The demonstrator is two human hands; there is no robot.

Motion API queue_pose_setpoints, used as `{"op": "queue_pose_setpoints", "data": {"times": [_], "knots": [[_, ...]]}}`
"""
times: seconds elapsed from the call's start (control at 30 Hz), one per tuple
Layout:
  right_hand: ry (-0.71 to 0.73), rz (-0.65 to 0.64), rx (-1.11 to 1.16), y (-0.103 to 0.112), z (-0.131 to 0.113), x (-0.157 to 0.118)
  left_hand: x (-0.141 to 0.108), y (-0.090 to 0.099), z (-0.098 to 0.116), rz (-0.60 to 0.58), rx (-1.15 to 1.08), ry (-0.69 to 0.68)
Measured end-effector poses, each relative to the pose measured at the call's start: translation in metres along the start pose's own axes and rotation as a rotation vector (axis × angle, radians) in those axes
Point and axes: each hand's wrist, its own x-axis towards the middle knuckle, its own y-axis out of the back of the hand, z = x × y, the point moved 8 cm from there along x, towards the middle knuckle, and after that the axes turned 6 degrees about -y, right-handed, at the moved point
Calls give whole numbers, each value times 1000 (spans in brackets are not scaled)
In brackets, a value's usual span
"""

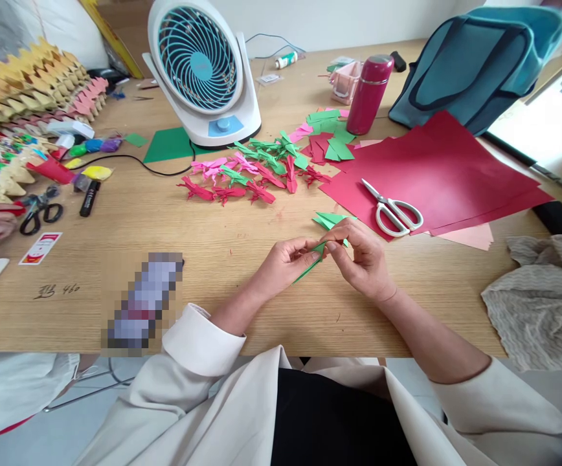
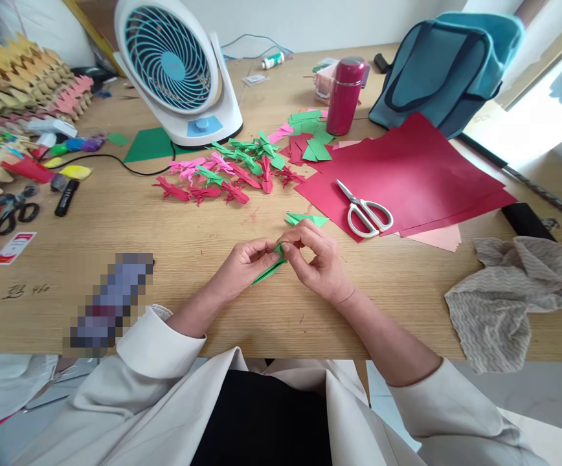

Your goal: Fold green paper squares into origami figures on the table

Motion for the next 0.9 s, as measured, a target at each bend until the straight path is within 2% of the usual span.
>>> {"op": "queue_pose_setpoints", "data": {"times": [0.27, 0.37, 0.5, 0.63, 0.77, 0.9], "knots": [[8, -31, -52, -9, 5, -1, -4, 14, 8, 155, 389, -133], [7, 3, -78, -7, 5, -1, -5, 14, 11, 179, 434, -166], [18, 71, -69, 0, 6, -1, -6, 19, 6, 236, 400, -130], [23, 124, -23, 5, 9, -2, -6, 22, -4, 260, 228, -69], [14, 120, 11, 4, 10, -3, -4, 18, -8, 226, 91, -20], [34, 81, -31, 0, 8, -4, -6, 17, -4, 250, 139, -31]]}}
